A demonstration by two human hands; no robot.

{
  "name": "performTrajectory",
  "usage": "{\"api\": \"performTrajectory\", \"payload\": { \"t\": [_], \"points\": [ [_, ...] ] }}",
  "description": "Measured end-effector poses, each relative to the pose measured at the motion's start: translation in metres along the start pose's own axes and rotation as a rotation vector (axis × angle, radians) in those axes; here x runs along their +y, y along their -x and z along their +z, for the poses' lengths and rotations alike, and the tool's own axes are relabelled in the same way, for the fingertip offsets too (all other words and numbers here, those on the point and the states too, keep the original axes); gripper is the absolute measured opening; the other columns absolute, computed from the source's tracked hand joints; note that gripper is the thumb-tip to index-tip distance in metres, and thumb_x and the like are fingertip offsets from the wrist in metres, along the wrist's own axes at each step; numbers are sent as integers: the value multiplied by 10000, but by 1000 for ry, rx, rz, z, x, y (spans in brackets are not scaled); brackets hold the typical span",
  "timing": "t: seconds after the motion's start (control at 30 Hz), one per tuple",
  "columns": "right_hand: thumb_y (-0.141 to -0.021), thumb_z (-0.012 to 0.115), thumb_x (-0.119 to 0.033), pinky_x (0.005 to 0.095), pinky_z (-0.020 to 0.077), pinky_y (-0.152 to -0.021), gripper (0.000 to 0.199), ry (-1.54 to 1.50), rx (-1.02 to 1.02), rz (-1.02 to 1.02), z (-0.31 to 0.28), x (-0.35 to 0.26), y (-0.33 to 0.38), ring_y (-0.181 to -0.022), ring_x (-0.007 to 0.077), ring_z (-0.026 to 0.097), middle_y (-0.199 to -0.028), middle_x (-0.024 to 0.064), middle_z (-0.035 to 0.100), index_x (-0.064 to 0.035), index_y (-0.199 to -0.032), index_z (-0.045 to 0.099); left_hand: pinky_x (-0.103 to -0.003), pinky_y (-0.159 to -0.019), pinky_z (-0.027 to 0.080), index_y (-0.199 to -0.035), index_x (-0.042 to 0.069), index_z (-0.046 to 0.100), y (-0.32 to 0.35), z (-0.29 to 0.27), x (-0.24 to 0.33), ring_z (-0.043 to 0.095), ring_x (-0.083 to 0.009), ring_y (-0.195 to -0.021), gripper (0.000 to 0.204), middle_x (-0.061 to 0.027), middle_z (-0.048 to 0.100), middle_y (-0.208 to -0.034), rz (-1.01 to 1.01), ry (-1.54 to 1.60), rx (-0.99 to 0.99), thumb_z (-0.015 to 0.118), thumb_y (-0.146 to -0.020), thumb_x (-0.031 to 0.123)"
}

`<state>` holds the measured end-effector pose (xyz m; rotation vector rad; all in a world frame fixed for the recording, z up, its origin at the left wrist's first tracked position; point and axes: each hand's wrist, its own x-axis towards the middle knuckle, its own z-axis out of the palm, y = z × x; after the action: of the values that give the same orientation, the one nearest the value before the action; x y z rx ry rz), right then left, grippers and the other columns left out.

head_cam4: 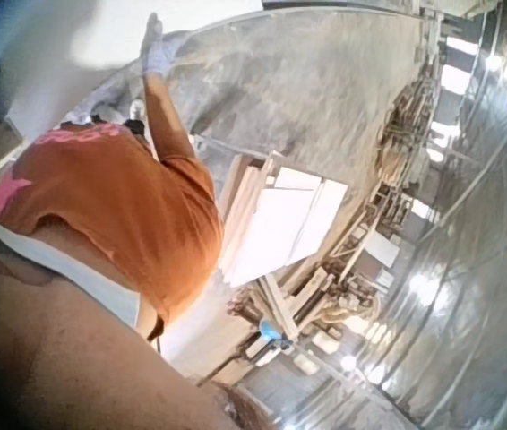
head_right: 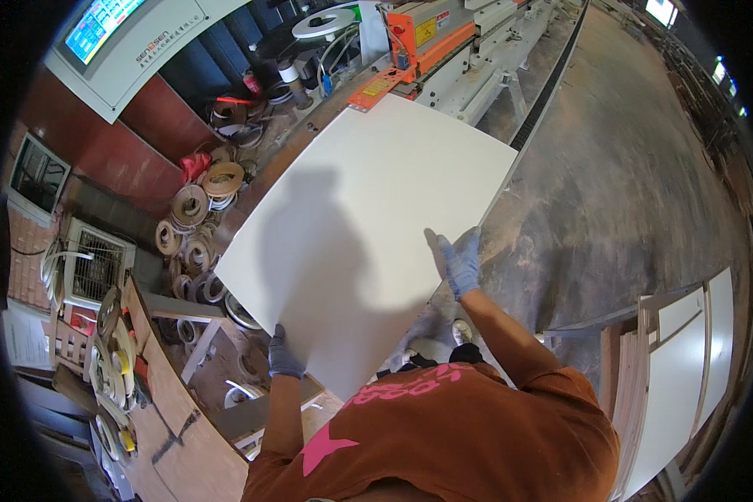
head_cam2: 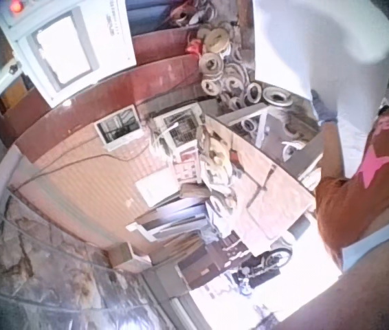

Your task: The person picks up white rectangular panels from a conveyor, stacks them on a workbench, carries them to a table, and places them down. The person then returns to the conveyor to repeat the process.

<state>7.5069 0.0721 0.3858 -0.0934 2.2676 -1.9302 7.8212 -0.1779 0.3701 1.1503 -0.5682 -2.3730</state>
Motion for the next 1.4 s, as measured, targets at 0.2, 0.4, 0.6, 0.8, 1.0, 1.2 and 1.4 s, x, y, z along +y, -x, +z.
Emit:
{"api": "performTrajectory", "payload": {
  "t": [0.2,0.4,0.6,0.8,1.0,1.2,1.4],
  "points": [
    [-777,702,-327,327,280,-1062,1037,-116,-116,60,-10,-2,-13,-1277,267,311,-1395,257,267,139,-1388,7,-401,-961,420,-1278,28,467,-7,5,-1,513,-298,-1125,541,-140,522,-1263,-4,2,-57,472,-918,431],
    [-800,697,-248,317,350,-1005,961,61,-37,-39,-16,20,-41,-1197,244,412,-1308,226,404,167,-1368,42,-380,-961,428,-1255,27,488,-13,38,-8,540,-280,-1099,591,-124,554,-1231,-26,-86,46,471,-901,500],
    [-802,701,-246,309,348,-996,894,-182,-135,-40,-37,-10,-82,-1170,222,424,-1263,224,441,174,-1346,129,-385,-953,434,-1241,31,502,-28,81,-23,550,-280,-1085,582,-126,560,-1223,-67,-39,9,480,-897,501],
    [-739,724,-433,346,323,-1033,1010,243,115,-32,-48,-18,-143,-1246,319,395,-1305,302,405,180,-1331,181,-410,-951,429,-1225,37,516,-58,132,-41,541,-289,-1091,551,-123,569,-1208,-104,-33,49,461,-911,487],
    [-758,678,-502,347,287,-1061,994,197,84,-57,-63,-3,-200,-1287,370,345,-1354,323,349,166,-1334,219,-418,-992,389,-1312,38,426,-90,188,-68,507,-299,-1137,550,-141,502,-1290,53,-194,19,366,-950,447],
    [-819,623,-453,332,331,-1006,850,-279,-93,29,-101,-20,-226,-1227,282,420,-1372,210,387,87,-1367,264,-440,-987,390,-1274,88,471,-137,201,-84,506,-276,-1130,481,-102,517,-1275,-47,-35,-45,417,-931,421],
    [-828,584,-509,394,377,-912,729,-199,-97,142,-115,23,-166,-1148,254,482,-1328,77,472,-116,-1396,351,-457,-826,473,-1213,280,476,-78,166,-88,535,-203,-1011,365,3,548,-1152,6,-51,20,560,-874,385]
  ]
}}
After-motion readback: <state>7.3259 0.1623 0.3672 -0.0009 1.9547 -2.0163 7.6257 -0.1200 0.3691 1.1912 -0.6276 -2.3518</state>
